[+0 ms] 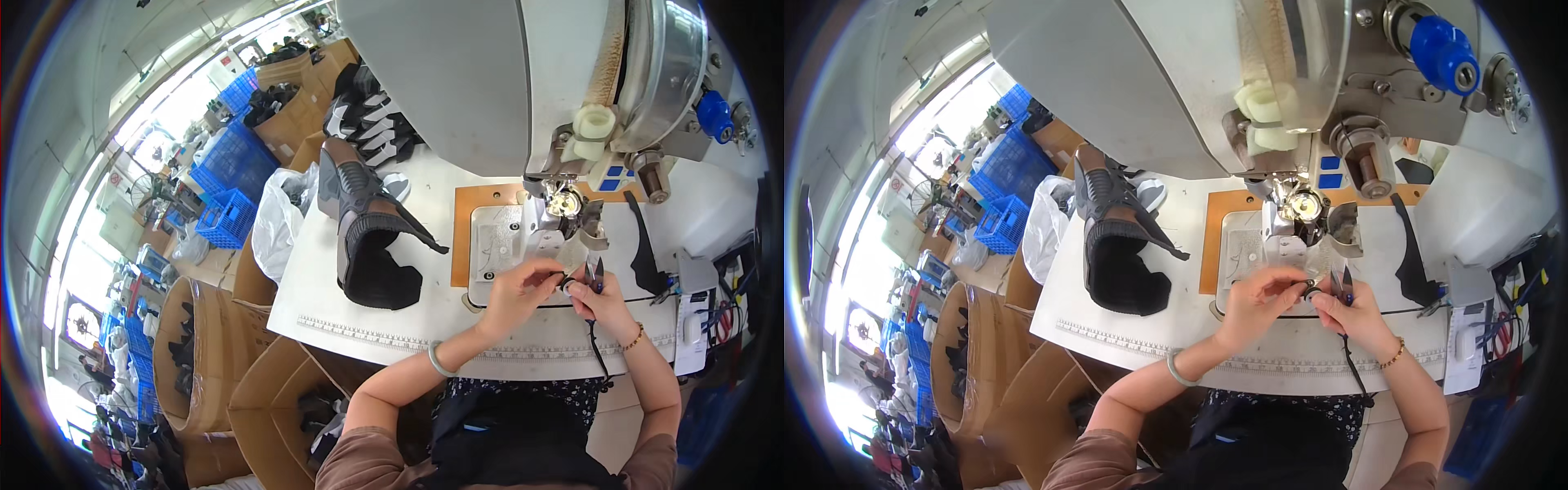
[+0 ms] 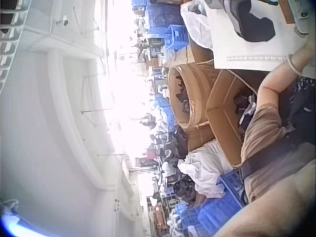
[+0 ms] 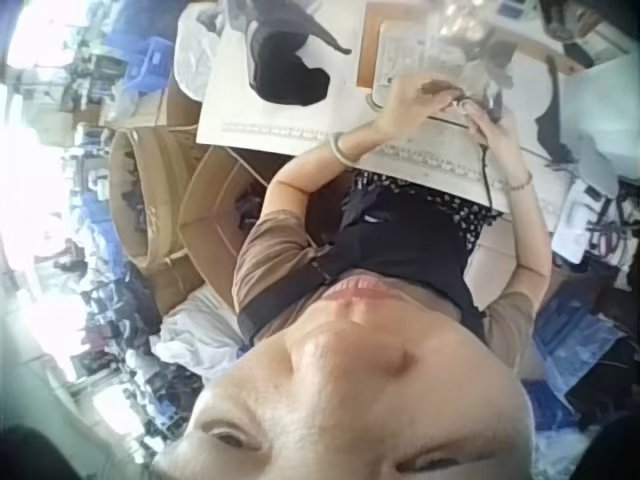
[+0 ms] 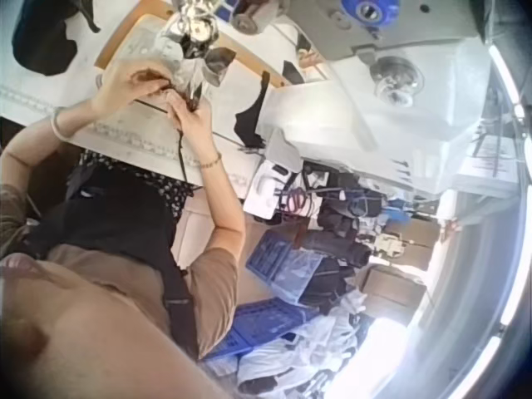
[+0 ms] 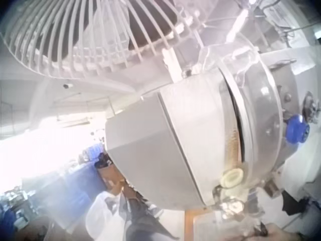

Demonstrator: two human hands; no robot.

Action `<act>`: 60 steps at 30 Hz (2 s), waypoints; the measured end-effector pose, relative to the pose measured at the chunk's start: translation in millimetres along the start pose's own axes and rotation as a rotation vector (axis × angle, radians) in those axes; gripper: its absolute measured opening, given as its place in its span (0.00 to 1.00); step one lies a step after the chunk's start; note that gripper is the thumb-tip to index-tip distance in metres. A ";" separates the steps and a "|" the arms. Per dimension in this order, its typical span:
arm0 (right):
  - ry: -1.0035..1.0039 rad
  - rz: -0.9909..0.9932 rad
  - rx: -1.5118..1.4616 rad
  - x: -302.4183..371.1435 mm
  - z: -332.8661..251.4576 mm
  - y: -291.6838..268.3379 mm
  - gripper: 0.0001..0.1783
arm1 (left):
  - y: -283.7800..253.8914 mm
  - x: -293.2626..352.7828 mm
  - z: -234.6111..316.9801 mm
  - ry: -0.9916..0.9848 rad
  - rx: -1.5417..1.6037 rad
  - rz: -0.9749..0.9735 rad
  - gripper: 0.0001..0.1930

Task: The person stitches pieces of a shoe upper using a sewing machine, trims thread with snips, winds thread onto a bobbin, and inserts the bobbin into the machine.

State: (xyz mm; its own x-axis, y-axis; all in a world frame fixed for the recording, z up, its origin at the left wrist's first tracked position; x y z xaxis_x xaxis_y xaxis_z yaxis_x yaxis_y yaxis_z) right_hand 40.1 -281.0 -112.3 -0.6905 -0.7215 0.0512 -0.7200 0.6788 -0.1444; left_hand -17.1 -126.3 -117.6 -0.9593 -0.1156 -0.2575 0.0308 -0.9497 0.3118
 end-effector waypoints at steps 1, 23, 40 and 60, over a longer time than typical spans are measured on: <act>0.015 0.047 0.061 0.8 0.3 1.8 0.12 | -2.6 1.8 -2.5 -0.003 -0.002 0.001 0.10; 0.103 -0.013 -0.078 6.3 -1.2 1.2 0.19 | 7.1 5.6 -12.9 -0.124 0.231 -0.067 0.16; -0.281 0.323 0.215 1.4 0.7 -11.1 0.13 | -5.9 -0.9 -17.7 -0.128 0.550 0.032 0.16; -0.033 0.052 0.135 -2.4 8.8 1.6 0.07 | -6.7 -1.7 -11.2 -0.091 0.577 0.088 0.15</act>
State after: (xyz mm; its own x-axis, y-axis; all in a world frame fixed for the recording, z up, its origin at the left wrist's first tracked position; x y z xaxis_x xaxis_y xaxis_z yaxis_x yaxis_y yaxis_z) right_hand 41.2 -279.4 -121.4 -0.7227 -0.6911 0.0082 -0.6656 0.6928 -0.2776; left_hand -12.6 -123.0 -129.5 -0.9811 -0.1372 -0.1362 -0.0215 -0.6229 0.7820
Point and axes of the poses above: each hand's wrist, its own x-axis away from the middle knuckle, its own y-axis out of the palm, z = x × y, the point moved 3 cm from there along -x, towards the middle knuckle, and after that the axes turned 15 degrees about x, right-handed, at the moved point
